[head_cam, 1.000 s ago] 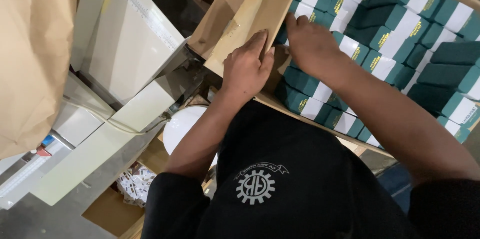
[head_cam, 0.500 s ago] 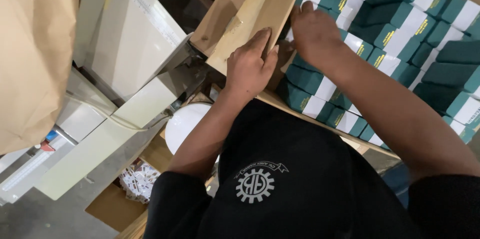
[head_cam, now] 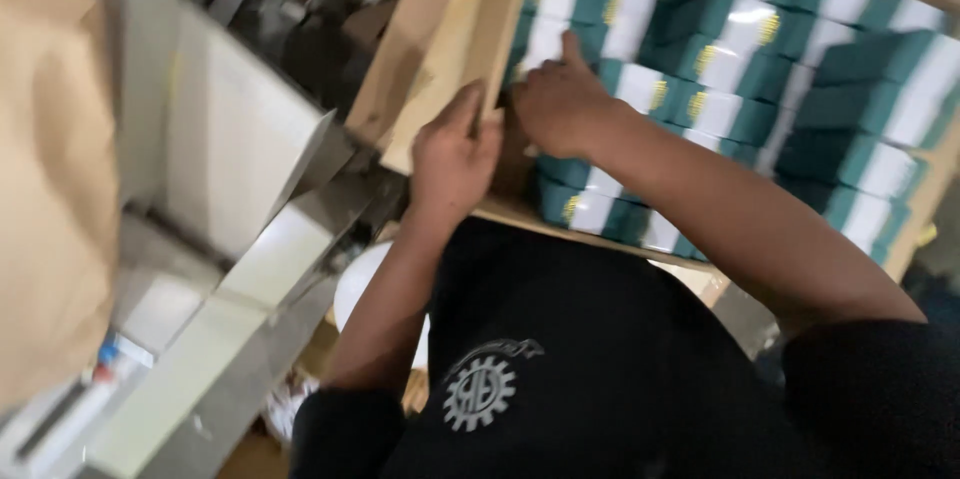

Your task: The person packs small printed boxes from a production machine into a larger shipping carton.

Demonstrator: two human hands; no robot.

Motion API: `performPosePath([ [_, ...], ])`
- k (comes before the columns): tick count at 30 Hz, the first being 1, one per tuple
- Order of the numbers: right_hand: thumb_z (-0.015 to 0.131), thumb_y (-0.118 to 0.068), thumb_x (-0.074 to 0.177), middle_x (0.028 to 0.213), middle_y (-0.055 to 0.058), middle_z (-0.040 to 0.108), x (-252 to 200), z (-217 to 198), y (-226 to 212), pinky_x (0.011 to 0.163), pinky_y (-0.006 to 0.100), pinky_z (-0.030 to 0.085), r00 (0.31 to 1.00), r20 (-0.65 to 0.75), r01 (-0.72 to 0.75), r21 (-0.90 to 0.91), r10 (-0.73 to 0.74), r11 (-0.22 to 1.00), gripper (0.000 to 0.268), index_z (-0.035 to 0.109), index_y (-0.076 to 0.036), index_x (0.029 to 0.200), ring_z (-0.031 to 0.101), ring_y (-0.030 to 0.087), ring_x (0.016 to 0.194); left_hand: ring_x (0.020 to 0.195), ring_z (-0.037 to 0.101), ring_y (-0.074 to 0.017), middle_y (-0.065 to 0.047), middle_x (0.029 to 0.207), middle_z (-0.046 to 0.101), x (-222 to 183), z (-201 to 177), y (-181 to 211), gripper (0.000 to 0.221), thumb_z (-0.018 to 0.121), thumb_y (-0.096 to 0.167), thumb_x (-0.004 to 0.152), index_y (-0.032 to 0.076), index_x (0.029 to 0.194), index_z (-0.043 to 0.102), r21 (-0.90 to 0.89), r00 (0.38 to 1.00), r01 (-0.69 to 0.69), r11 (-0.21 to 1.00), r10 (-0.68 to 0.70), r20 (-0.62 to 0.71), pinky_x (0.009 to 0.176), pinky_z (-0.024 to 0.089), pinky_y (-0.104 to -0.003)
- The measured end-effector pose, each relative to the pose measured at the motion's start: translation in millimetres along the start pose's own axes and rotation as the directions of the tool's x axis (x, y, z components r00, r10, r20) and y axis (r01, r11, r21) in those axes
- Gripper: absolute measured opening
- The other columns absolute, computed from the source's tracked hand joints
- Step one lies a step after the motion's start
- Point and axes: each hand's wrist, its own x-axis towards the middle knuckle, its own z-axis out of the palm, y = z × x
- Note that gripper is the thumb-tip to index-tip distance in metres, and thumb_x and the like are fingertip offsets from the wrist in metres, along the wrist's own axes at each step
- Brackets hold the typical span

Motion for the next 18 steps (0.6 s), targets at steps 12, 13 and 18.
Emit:
performPosePath([
  [12,0.074,-0.012,0.104,0.131,0.019,0.069,-270,16,144,0.081,0.044,0.054,0.601,-0.604,-0.488,0.242,0.523,0.839,0.031,0.067,-0.002,0.133,0.066,0.033,0.112,0.1,0.077,-0.0362,-0.025,0.116,0.073,12,-2,29,0.042,0.07,0.019,0.096,-0.004,0.13,0.065,-0.011,0.979,0.181,0.983,-0.179,0.093,0.082,0.061,-0.04],
  [13,0.074,-0.012,0.104,0.131,0.019,0.069,-282,41,162,0.081,0.044,0.054,0.6,-0.605,-0.484,0.247,0.523,0.84,0.031,0.067,-0.002,0.133,0.066,0.033,0.112,0.1,0.077,-0.0362,-0.025,0.116,0.073,11,-2,28,0.042,0.07,0.019,0.096,-0.004,0.13,0.065,-0.004,0.979,0.181,0.983,-0.18,0.092,0.082,0.061,-0.04],
  [18,0.068,0.003,0.1,0.142,0.022,0.064,-288,90,214,0.1,0.049,0.057,0.746,-0.539,-0.375,0.146,0.392,0.915,0.05,0.057,-0.002,0.148,0.067,0.036,0.122,0.115,0.066,-0.0466,-0.032,0.13,0.067,2,-20,16,0.059,0.071,0.024,0.093,-0.009,0.14,0.057,0.189,0.973,-0.06,0.98,0.015,0.231,0.094,0.053,-0.048],
])
